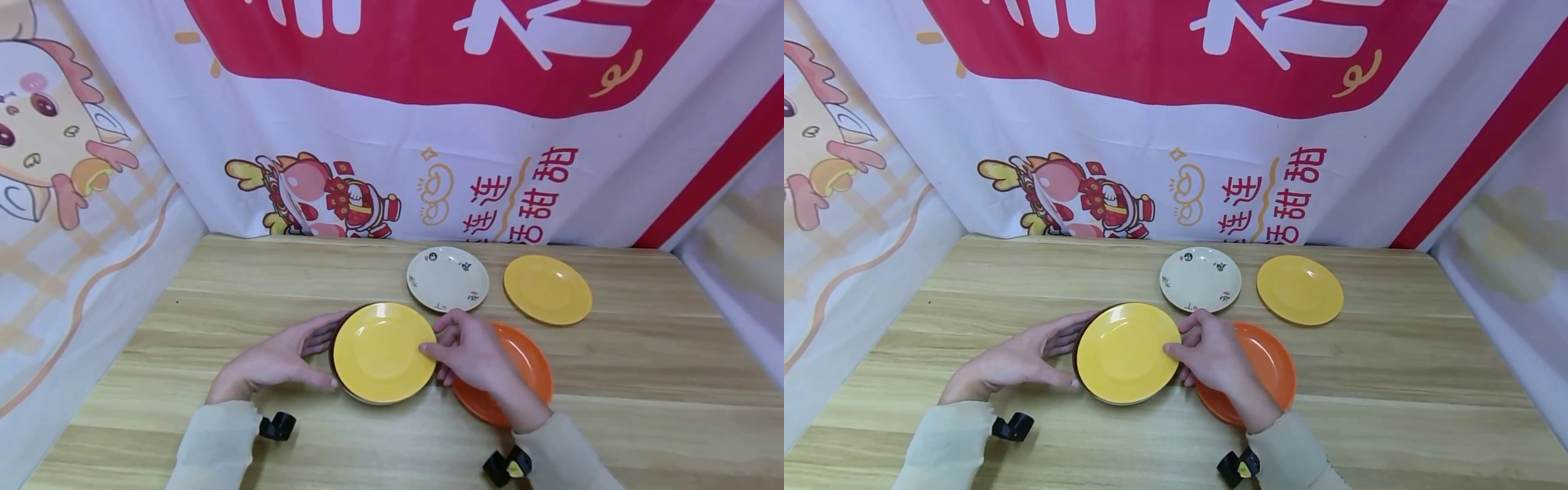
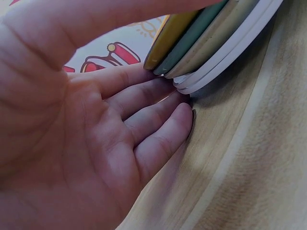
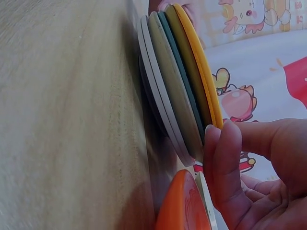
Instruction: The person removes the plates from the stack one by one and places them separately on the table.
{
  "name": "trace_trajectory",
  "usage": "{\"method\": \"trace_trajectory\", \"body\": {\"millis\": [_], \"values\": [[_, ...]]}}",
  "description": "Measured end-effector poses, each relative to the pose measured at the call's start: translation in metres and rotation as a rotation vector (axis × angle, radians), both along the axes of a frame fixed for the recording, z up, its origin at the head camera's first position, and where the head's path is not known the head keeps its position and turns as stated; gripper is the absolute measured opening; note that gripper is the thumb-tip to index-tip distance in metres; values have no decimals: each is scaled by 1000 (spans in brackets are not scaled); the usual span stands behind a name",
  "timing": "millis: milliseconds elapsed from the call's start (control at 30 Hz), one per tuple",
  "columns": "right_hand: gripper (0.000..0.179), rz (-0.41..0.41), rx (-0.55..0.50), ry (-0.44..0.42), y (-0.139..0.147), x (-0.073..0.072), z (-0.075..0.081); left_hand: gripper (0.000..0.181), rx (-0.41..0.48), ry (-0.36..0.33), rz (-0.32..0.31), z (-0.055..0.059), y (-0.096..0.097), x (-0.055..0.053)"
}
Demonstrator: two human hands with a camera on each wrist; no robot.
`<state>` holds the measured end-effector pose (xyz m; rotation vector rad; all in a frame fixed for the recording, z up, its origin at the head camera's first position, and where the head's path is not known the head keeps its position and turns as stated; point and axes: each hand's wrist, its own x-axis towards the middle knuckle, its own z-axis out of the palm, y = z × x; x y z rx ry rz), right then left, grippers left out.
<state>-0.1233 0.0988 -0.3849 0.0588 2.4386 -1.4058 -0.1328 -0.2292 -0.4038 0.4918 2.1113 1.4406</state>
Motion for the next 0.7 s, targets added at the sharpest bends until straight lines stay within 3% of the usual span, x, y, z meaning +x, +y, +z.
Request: {"method": "trace_trajectory", "body": {"millis": [367,700], "values": [[35,-32,-53,-22,10,-5,2,107,4,14,-8,0,0,0],[36,-31,-187,-87,21,-9,1,108,7,38,-20,-1,-1,1]]}}
